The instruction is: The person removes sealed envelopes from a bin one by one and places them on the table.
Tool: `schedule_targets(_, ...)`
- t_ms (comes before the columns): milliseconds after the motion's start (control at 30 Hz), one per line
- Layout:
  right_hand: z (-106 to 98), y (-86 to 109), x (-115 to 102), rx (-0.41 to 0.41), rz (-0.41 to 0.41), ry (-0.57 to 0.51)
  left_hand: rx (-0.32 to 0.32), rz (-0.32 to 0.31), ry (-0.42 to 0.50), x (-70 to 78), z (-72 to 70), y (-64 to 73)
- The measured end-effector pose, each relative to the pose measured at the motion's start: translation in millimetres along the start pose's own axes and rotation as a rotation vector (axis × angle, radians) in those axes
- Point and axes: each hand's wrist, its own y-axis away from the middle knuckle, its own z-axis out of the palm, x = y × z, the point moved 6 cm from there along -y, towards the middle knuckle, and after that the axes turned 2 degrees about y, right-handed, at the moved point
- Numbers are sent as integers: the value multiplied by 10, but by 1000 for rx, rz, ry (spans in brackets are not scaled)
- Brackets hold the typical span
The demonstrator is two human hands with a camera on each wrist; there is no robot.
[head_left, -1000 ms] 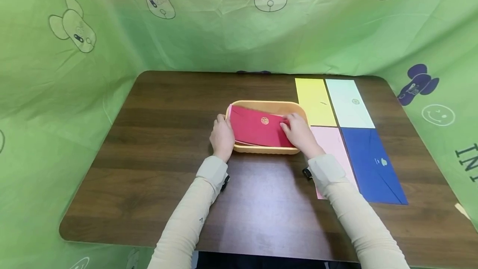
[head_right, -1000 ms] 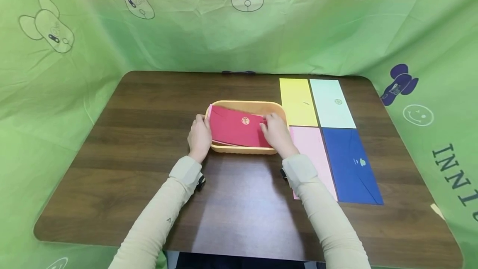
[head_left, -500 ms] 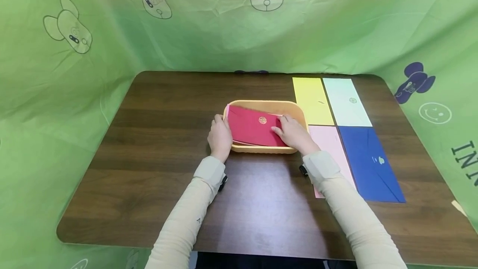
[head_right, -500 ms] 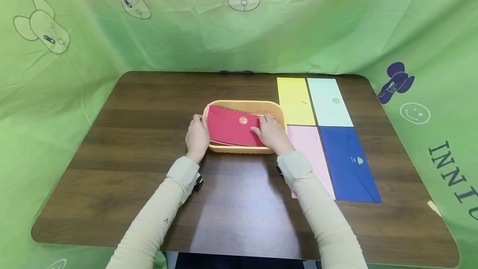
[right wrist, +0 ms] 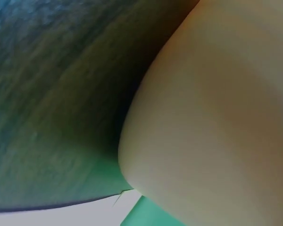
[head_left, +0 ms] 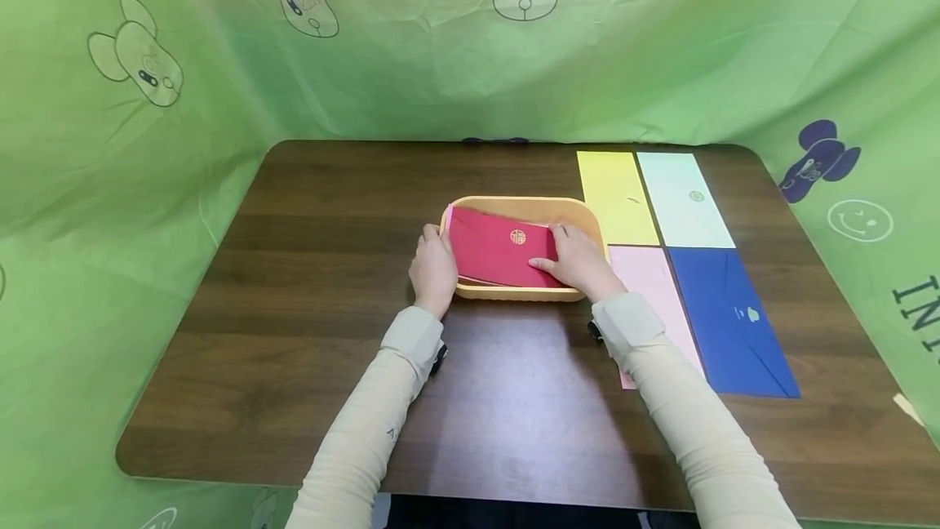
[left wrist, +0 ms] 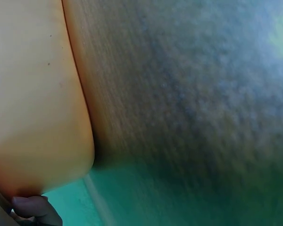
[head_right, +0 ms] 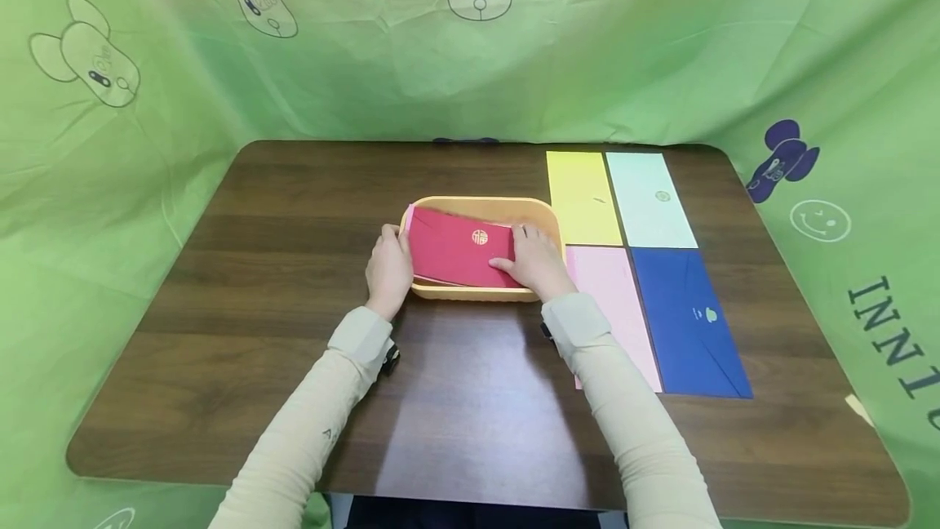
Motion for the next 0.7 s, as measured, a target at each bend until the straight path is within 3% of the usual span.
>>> schedule_targets(433,-185,63,-9,276,-2,-15,10,-1,1,12,10,2)
schedule_targets(700,-251,125,24,396,39,-148,-5,-24,8,0,9,10)
